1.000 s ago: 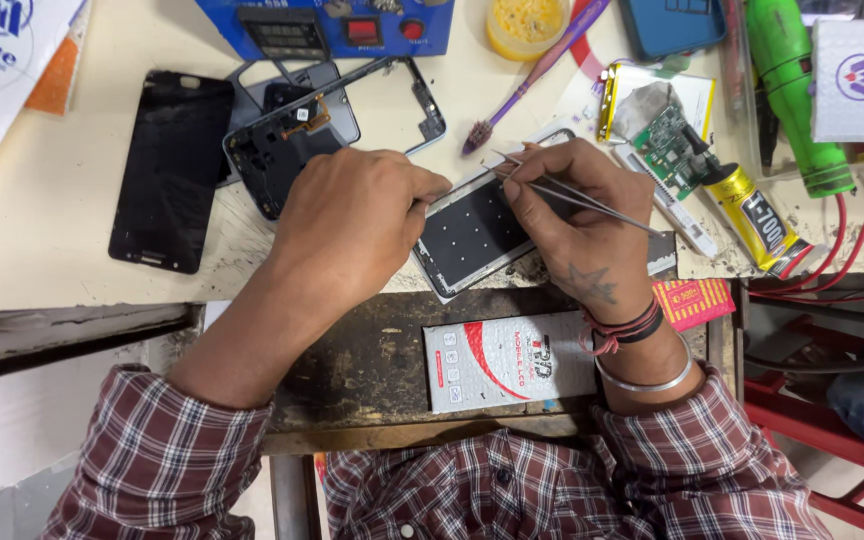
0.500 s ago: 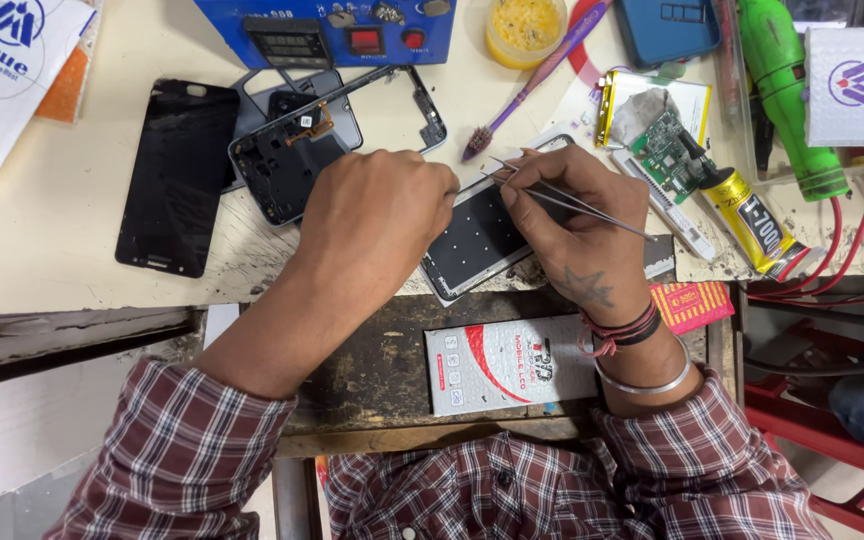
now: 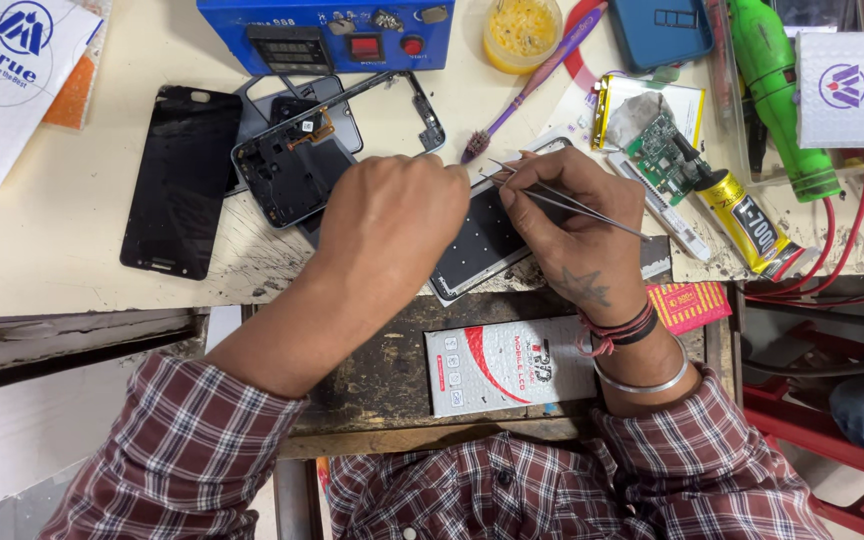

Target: The person scrapes old adhesive residue from the back of a disassembled phone frame using a small blade, steadying the frame with the other hand. They then set the frame down, pick up a green-handled screwdriver to work on the frame edges, and finally brush the frame surface with a toothbrush to clear away debris.

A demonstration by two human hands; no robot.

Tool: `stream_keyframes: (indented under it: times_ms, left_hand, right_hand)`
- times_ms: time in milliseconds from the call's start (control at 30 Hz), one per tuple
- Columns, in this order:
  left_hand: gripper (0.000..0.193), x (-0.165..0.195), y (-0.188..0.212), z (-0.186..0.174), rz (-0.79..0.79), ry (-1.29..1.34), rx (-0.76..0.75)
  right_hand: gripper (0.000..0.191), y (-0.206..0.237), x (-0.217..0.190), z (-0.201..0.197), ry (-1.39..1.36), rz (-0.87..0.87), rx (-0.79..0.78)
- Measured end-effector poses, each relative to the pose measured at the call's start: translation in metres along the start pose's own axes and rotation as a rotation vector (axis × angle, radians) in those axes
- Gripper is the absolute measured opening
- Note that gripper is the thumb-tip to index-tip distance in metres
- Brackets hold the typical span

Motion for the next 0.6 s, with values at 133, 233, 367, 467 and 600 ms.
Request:
stream_keyframes:
  times_ms: [133, 233, 367, 467, 600]
  left_hand:
    - [0.002, 0.017, -0.002, 0.005, 0.054, -0.132, 0.023]
    - [0.004, 0.027, -0.002, 0.009, 0.066, -0.193, 0.043]
    - [0.006, 0.030, -0.001, 0.013, 0.086, -0.234, 0.047]
    - [0.005, 0.029, 0.004, 0.013, 0.098, -0.246, 0.057]
    - [0.007, 0.021, 0.010, 0.010, -0.007, -0.151, 0.080]
  right_hand:
    - [0.007, 0.001, 0.006, -0.002, -0.001, 0.020, 0.009]
    - [0.007, 0.002, 0.009, -0.004, -0.010, 0.037, 0.012]
    - [0.007, 0.003, 0.011, -0.004, -0.016, 0.037, 0.014]
    - [0.007, 0.003, 0.011, -0.004, -0.005, 0.035, 0.014]
    - [0.008, 0.002, 0.012, -0.005, -0.007, 0.036, 0.014]
Point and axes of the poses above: each hand's wrist, its own y-axis away from the middle knuckle, its own z-axis out of the palm, x = y × z, the point moved 2 cm from there along -y, towards the middle knuckle, and after that the axes turned 13 degrees about x, right-handed, at the moved point
